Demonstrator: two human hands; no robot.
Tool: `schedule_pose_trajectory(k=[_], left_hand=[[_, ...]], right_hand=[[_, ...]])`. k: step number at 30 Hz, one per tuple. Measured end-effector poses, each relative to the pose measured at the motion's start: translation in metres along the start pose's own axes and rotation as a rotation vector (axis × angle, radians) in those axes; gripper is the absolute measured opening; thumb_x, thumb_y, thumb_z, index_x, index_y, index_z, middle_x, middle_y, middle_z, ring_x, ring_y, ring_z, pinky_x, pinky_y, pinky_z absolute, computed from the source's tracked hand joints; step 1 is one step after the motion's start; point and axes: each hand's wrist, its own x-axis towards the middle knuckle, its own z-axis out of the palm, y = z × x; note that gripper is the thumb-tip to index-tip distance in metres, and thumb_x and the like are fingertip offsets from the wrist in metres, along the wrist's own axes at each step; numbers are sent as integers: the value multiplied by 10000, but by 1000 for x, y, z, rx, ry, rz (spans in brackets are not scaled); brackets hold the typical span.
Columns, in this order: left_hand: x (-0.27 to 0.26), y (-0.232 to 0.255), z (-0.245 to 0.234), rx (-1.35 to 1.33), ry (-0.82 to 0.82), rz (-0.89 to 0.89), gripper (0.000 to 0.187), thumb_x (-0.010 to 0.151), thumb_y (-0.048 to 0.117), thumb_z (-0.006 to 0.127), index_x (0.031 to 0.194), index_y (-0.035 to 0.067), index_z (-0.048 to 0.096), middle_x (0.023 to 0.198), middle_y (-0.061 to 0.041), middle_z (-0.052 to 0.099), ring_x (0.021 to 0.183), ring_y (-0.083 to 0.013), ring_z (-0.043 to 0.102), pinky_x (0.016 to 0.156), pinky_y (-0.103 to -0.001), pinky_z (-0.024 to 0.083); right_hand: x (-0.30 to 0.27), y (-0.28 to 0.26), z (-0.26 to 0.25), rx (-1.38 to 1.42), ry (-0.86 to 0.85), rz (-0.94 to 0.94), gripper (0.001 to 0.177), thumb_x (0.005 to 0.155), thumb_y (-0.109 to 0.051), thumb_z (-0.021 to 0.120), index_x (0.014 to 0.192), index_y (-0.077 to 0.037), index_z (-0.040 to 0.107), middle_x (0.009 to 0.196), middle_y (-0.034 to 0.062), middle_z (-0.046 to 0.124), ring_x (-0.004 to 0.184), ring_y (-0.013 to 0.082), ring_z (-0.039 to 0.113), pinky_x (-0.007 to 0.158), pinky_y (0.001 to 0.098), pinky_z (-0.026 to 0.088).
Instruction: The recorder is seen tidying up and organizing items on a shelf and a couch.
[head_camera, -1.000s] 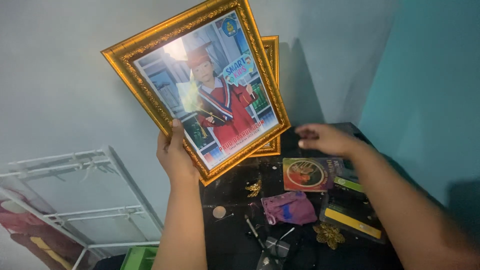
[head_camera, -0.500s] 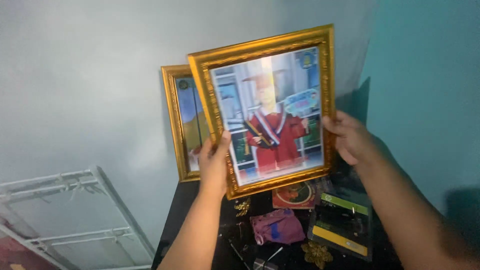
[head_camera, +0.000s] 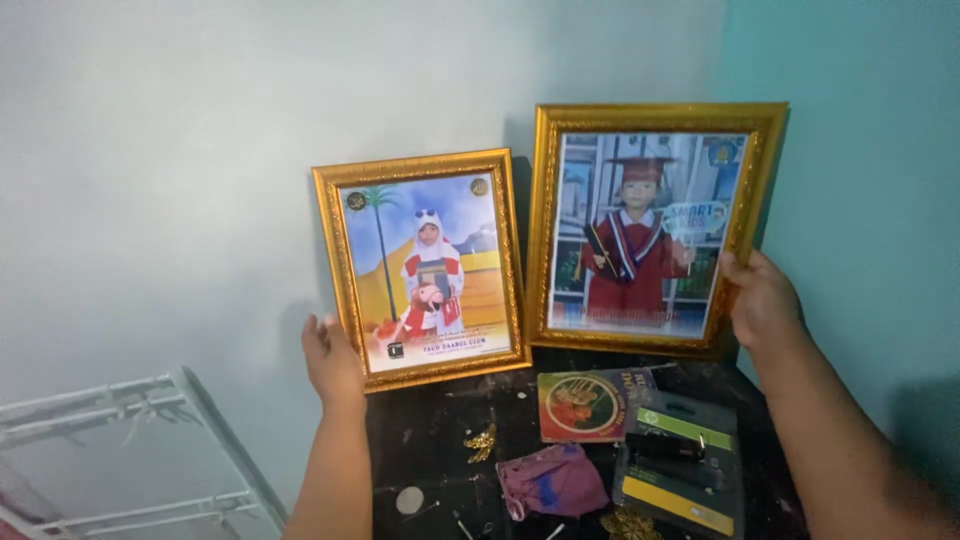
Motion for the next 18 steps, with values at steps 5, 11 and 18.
schedule_pose_trajectory(k=[5, 11, 18], left_hand=[[0, 17, 3, -109, -246, -267, 496, 1058, 417, 480, 1409, 74, 552, 1261, -85, 644, 1146, -186, 591, 981, -341, 444], [8, 2, 14, -334, -269, -526, 294, 1069, 324, 483, 1186, 83, 605, 930, -73, 666, 791, -164, 620, 712, -348, 537], [3, -20, 31, -504, -145, -417, 224, 1087, 236, 528, 1111, 32, 618, 900, -80, 667, 769, -155, 615, 704, -318, 518]], right_hand=[[-12, -3, 9, -30, -4, -8, 358, 1020, -177, 579, 1354, -47, 577, 1242, 69, 653, 1165, 240, 595, 1053, 430, 416], [4, 16, 6, 20, -36, -49, 350, 1024, -160, 607, 1351, -37, 600, 1259, 76, 659, 1135, 226, 597, 1048, 409, 413], [-10, 14, 39, -96, 113, -2, 306, 1012, -162, 580, 1307, -92, 621, 1182, 43, 687, 1074, 177, 635, 966, 370, 447]])
